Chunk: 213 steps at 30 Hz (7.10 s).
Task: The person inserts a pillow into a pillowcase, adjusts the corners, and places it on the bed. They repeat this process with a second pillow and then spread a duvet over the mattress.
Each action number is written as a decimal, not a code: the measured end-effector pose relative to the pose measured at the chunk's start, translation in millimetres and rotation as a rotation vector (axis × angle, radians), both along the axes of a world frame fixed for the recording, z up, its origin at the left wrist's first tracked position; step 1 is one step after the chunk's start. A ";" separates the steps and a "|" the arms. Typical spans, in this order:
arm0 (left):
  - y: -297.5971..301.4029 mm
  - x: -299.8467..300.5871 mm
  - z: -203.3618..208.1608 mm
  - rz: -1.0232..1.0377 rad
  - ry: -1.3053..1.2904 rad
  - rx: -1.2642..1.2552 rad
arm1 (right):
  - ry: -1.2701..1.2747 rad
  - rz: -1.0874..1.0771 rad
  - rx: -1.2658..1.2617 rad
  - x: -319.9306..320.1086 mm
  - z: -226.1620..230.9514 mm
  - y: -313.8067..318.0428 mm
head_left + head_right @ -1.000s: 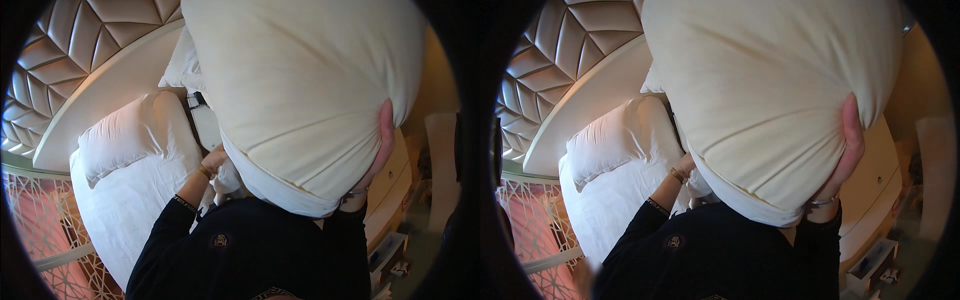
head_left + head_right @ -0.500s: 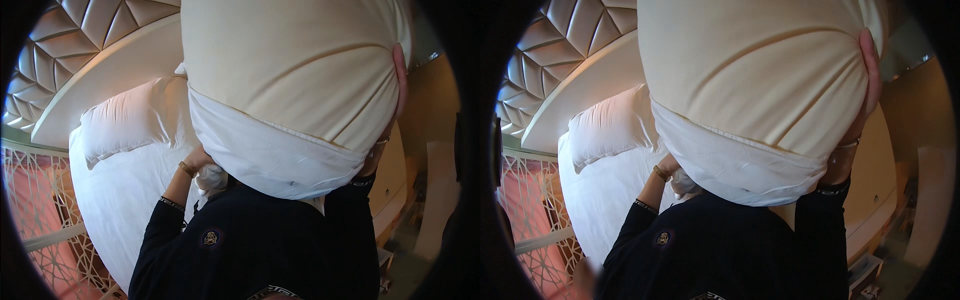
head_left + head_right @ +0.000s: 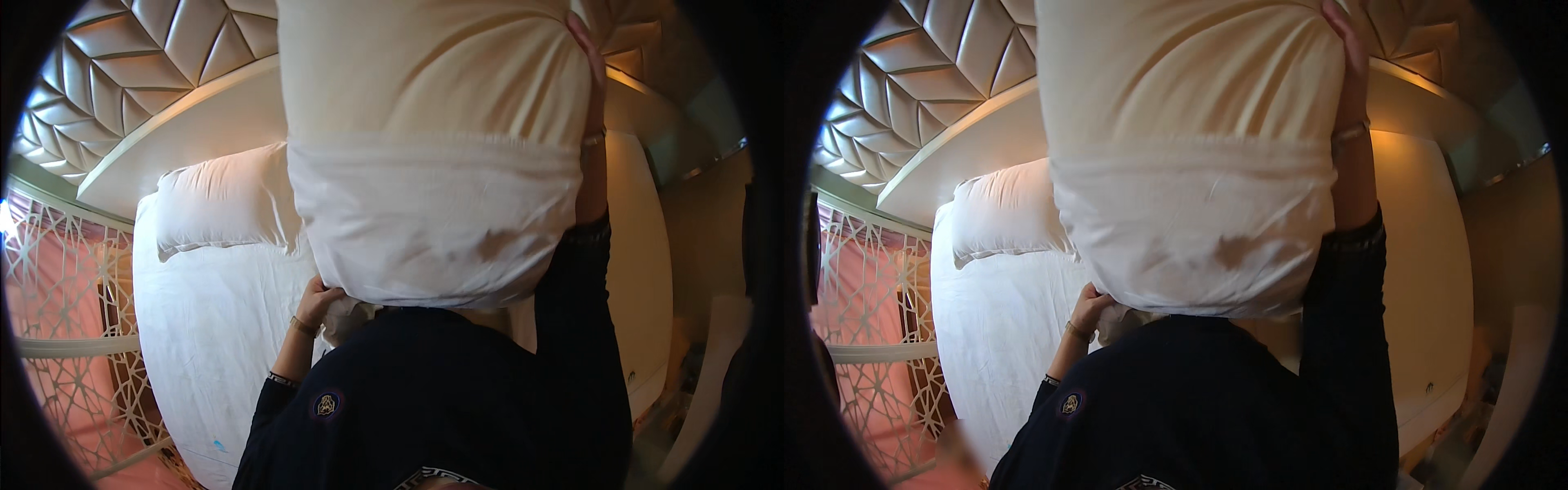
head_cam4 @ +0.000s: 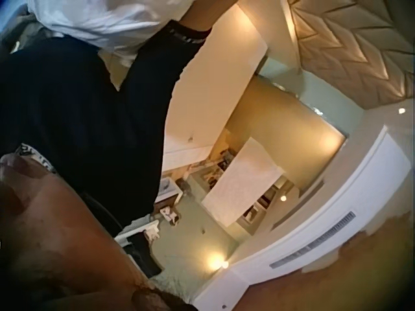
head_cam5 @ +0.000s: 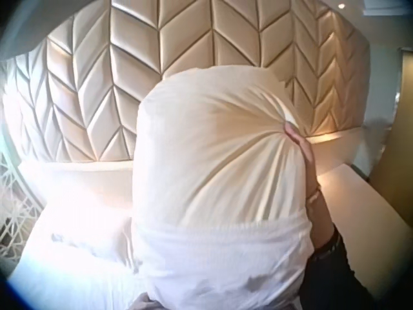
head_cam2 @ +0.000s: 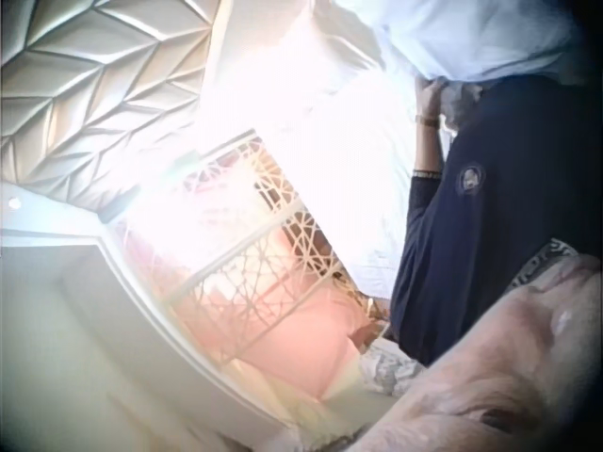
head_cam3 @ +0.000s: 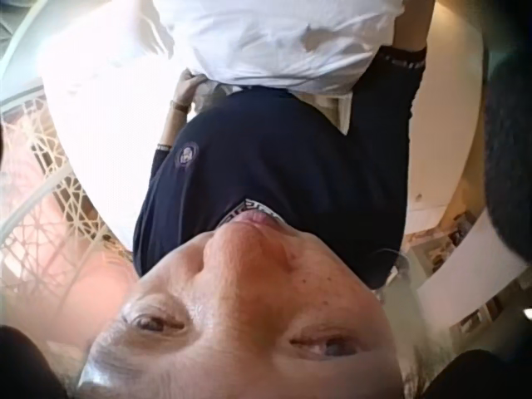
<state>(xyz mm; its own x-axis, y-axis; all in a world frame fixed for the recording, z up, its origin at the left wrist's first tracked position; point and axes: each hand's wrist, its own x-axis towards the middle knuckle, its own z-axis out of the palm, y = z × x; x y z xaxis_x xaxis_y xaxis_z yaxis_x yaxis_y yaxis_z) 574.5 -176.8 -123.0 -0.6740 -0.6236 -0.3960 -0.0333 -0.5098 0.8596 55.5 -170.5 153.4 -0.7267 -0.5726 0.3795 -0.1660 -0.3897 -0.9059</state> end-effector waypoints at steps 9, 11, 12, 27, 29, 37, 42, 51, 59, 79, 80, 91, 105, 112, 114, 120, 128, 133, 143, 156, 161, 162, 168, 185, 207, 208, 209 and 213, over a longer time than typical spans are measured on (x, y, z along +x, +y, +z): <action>4.7 -116.4 60.4 0.083 0.103 0.056 | 0.334 0.029 0.485 -119.1 -140.0 -60.9; 6.4 -131.9 69.5 0.042 0.013 0.044 | 0.638 0.063 0.400 -74.3 -140.8 -49.4; 5.4 -137.3 71.9 0.016 -0.032 0.035 | 0.856 -0.036 0.386 -53.5 -129.6 -42.9; -197.8 -275.1 243.7 -0.274 -0.424 -1.438 | 1.215 0.171 0.504 110.2 -123.3 -80.4; -214.5 -323.0 245.3 -0.366 -0.629 -1.631 | 1.251 0.361 0.525 139.7 -126.3 -95.8; -235.6 -401.6 119.6 -0.780 -0.658 -1.903 | 1.180 0.392 0.813 214.3 -164.4 -75.4; -266.9 -388.1 109.1 -0.572 -0.527 -1.869 | 1.170 0.328 0.830 216.3 -147.8 -50.2; -317.1 -320.7 155.3 -0.427 -0.478 -1.149 | 1.012 0.019 0.623 160.3 -113.5 -7.4; -292.5 -312.2 110.8 -0.291 -0.178 -0.301 | 1.060 0.143 0.665 167.8 -103.1 -20.3; -379.5 -438.1 76.4 0.127 0.055 -0.140 | 1.318 0.237 0.923 227.1 -102.3 148.5; -388.5 -438.0 73.1 0.120 0.053 -0.151 | 1.280 0.281 0.987 226.3 -95.9 166.5; -442.9 -400.2 23.3 0.134 -0.113 -0.381 | 0.722 -0.517 1.902 128.2 -87.4 426.6; -305.4 -329.1 122.3 -0.106 -0.435 -0.798 | 0.261 -0.511 0.445 62.5 65.2 266.6; -247.1 -266.2 122.1 -0.365 -0.381 -0.878 | 0.500 -0.353 0.400 33.0 119.5 156.9; -228.5 -243.6 114.5 -0.338 -0.284 -0.768 | 0.522 -0.276 0.478 20.4 122.3 115.7; -185.2 -189.4 93.5 -0.202 -0.239 -0.699 | 0.419 0.094 1.122 17.2 23.1 5.2; -147.3 -218.2 114.3 -0.093 -0.022 -0.636 | 0.415 0.562 0.621 71.0 13.4 1.8; -145.5 -241.1 105.7 -0.092 -0.173 -0.727 | 0.816 0.123 0.749 47.5 -24.1 7.4; -128.2 -239.2 70.4 -0.160 0.179 -0.312 | -0.110 -0.054 0.569 -67.2 -245.7 63.6; -102.5 -273.9 -7.5 -0.049 -0.336 -0.445 | 0.811 -0.347 0.962 -60.8 -203.0 14.6; -86.5 -267.3 16.1 -0.034 -0.471 -0.509 | 0.901 -0.340 0.710 -37.7 -184.7 17.1; -84.3 -265.3 19.4 -0.009 -0.471 -0.518 | 1.123 -0.429 0.613 -39.2 -183.7 20.6; -50.5 -222.0 -4.0 0.215 -0.478 -0.518 | 1.373 -0.022 0.493 16.3 -163.5 33.0; 41.8 -9.7 2.5 0.287 -0.170 -0.158 | 1.248 0.022 0.396 227.0 -145.8 121.3; 86.7 244.7 -34.7 1.215 -0.406 0.195 | -0.528 0.731 1.249 487.5 -543.4 -232.5; 80.8 241.9 -35.9 1.240 -0.437 0.217 | -0.440 0.620 1.239 493.8 -559.7 -253.7; 76.8 238.2 -38.8 1.263 -0.424 0.248 | -0.326 0.615 1.211 497.4 -573.7 -271.4; 33.2 219.0 -36.7 1.251 -0.438 0.265 | -0.392 0.589 1.313 518.1 -611.8 -325.6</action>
